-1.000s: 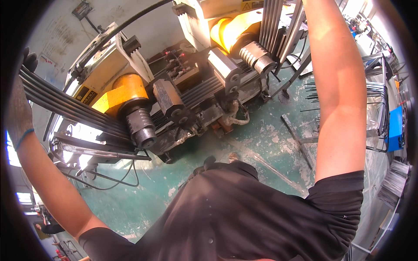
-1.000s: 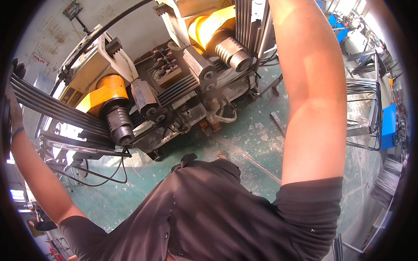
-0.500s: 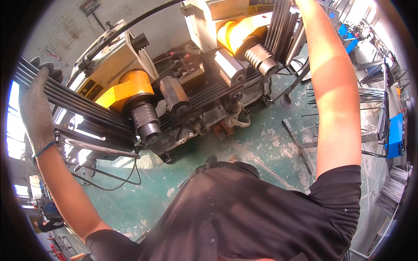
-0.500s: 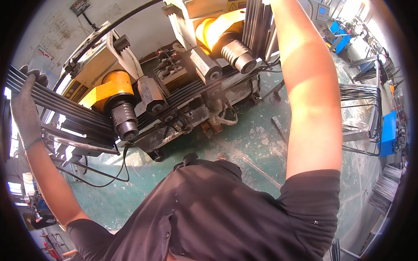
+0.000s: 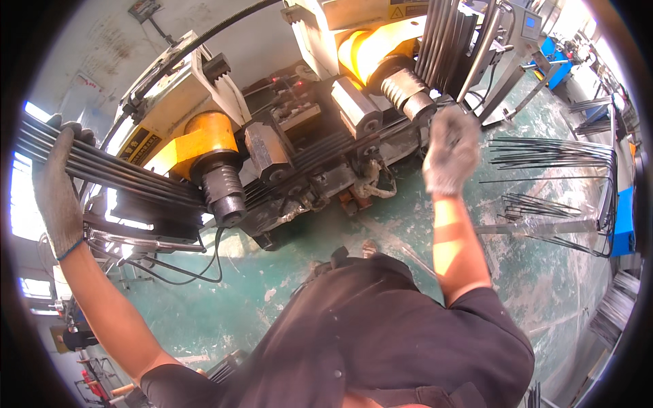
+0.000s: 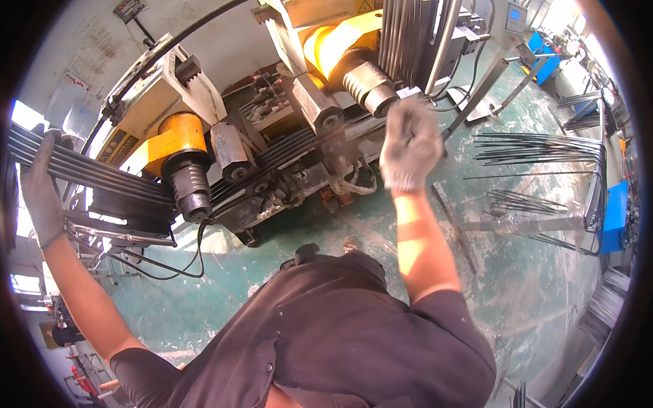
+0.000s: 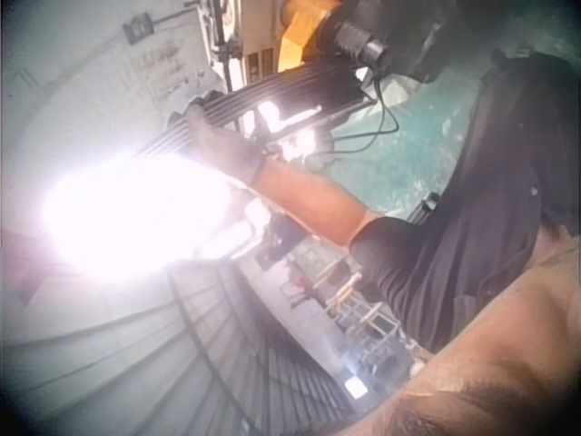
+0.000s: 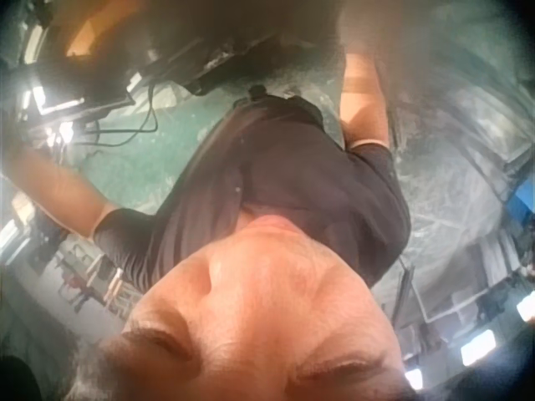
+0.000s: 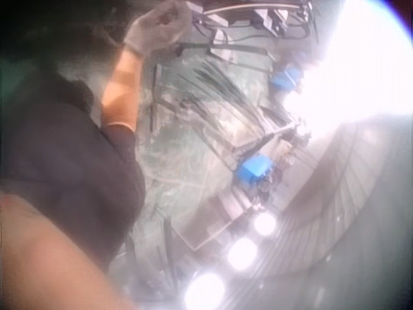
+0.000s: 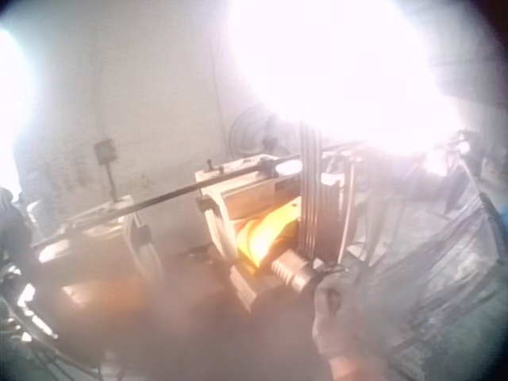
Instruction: The person repeatedly picks up bundles of long metal rods from a rack, feeds them into a bending machine, and removes the bent rods to place them on a nearby rack. The process is repeated continuously throughout the clip.
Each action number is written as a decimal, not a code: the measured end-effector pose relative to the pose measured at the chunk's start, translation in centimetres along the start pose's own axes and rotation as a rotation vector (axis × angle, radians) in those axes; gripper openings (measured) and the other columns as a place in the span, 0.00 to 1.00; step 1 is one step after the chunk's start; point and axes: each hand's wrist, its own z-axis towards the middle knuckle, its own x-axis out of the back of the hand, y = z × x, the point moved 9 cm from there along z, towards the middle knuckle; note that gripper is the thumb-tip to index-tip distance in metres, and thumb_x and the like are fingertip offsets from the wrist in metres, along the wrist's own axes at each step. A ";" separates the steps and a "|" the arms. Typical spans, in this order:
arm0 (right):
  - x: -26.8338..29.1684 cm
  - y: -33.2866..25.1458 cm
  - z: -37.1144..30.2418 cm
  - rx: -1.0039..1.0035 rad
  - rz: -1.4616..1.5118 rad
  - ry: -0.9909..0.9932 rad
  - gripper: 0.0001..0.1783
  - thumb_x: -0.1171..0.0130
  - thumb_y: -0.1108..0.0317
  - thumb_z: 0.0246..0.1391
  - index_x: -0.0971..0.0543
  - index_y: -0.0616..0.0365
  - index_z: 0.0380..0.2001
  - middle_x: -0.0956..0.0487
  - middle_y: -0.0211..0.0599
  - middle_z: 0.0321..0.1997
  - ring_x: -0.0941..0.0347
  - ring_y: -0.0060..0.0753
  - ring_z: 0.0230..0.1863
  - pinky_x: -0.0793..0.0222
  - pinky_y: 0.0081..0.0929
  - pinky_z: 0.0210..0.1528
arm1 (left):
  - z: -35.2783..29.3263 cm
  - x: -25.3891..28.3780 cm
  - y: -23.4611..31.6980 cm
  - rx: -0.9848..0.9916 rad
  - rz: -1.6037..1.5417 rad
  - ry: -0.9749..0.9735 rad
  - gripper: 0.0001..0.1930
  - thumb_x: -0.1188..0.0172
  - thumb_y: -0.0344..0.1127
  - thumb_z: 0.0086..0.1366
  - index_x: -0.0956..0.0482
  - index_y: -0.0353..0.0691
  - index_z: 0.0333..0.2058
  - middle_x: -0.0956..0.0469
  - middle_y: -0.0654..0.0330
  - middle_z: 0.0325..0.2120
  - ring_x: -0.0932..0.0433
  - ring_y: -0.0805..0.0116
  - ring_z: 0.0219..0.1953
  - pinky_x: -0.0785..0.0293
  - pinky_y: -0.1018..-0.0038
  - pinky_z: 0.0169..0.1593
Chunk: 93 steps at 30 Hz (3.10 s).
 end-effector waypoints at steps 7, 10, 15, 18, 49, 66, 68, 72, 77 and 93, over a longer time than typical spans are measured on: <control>-5.8 17.9 -11.0 -0.864 0.467 -0.261 0.24 0.37 0.66 0.68 0.24 0.67 0.63 0.21 0.45 0.61 0.23 0.35 0.59 0.25 0.30 0.63 | 0.6 -1.2 -0.4 0.175 -0.152 0.031 0.20 0.39 0.39 0.75 0.22 0.30 0.57 0.15 0.50 0.45 0.14 0.61 0.50 0.20 0.66 0.57; -10.1 17.1 -9.7 -1.056 0.798 -0.322 0.21 0.32 0.72 0.63 0.20 0.64 0.58 0.17 0.37 0.53 0.21 0.29 0.53 0.25 0.30 0.58 | 0.0 -0.5 -0.3 0.243 -0.132 0.053 0.22 0.39 0.39 0.74 0.22 0.29 0.58 0.15 0.49 0.46 0.15 0.60 0.51 0.20 0.65 0.58; -14.6 25.3 -9.6 -0.925 1.058 -0.240 0.18 0.25 0.73 0.57 0.16 0.61 0.51 0.14 0.36 0.47 0.17 0.34 0.46 0.21 0.34 0.50 | 0.0 -2.7 -1.0 0.256 -0.116 0.022 0.21 0.37 0.42 0.74 0.19 0.29 0.55 0.15 0.48 0.47 0.15 0.59 0.52 0.20 0.65 0.58; -17.0 25.3 -11.1 -0.771 0.698 -0.425 0.24 0.26 0.71 0.57 0.21 0.55 0.56 0.18 0.33 0.52 0.19 0.34 0.50 0.21 0.31 0.50 | -1.2 -0.5 -1.4 0.259 -0.042 0.005 0.20 0.38 0.42 0.75 0.18 0.30 0.55 0.15 0.49 0.47 0.16 0.60 0.51 0.20 0.65 0.58; 57.8 7.0 3.0 -0.486 -0.293 0.362 0.17 0.35 0.56 0.70 0.20 0.62 0.39 0.20 0.30 0.24 0.26 0.23 0.24 0.29 0.29 0.29 | -67.1 -27.5 -10.7 1.316 -1.179 -0.060 0.08 0.42 0.31 0.70 0.19 0.34 0.33 0.19 0.54 0.34 0.20 0.58 0.42 0.24 0.61 0.54; 83.3 24.3 25.2 -0.448 -1.272 0.004 0.22 0.44 0.49 0.71 0.22 0.56 0.53 0.14 0.64 0.44 0.17 0.68 0.51 0.23 0.57 0.56 | -89.8 -53.5 18.8 1.819 -0.750 -0.661 0.24 0.49 0.35 0.75 0.30 0.30 0.66 0.19 0.47 0.55 0.22 0.47 0.58 0.27 0.51 0.63; 84.9 28.1 26.2 -0.494 -1.336 -0.027 0.21 0.45 0.50 0.71 0.25 0.57 0.52 0.14 0.63 0.44 0.17 0.67 0.51 0.23 0.57 0.55 | -86.8 -54.3 25.0 1.677 -0.705 -0.658 0.25 0.45 0.30 0.73 0.32 0.31 0.67 0.19 0.47 0.56 0.22 0.46 0.59 0.27 0.49 0.63; 86.9 33.1 31.6 -0.393 -1.347 -0.028 0.13 0.53 0.63 0.72 0.26 0.57 0.51 0.14 0.60 0.47 0.16 0.67 0.50 0.22 0.57 0.54 | -84.4 -58.0 26.8 1.481 -0.844 -0.684 0.23 0.42 0.26 0.70 0.32 0.32 0.62 0.18 0.40 0.48 0.14 0.45 0.43 0.13 0.52 0.47; 87.0 35.2 37.0 -0.039 -1.483 -0.069 0.14 0.56 0.68 0.71 0.23 0.59 0.51 0.15 0.58 0.49 0.16 0.61 0.51 0.21 0.54 0.54 | -82.0 -57.6 26.2 1.362 -0.706 -0.599 0.21 0.44 0.23 0.68 0.29 0.31 0.60 0.17 0.39 0.46 0.14 0.45 0.40 0.13 0.55 0.45; 81.6 56.7 -2.5 0.026 -1.883 -1.097 0.25 0.46 0.50 0.70 0.16 0.48 0.61 0.14 0.47 0.58 0.17 0.44 0.58 0.23 0.43 0.60 | -94.4 -39.0 20.0 1.380 -0.201 -0.398 0.24 0.38 0.36 0.63 0.19 0.29 0.55 0.13 0.47 0.38 0.12 0.60 0.39 0.17 0.66 0.46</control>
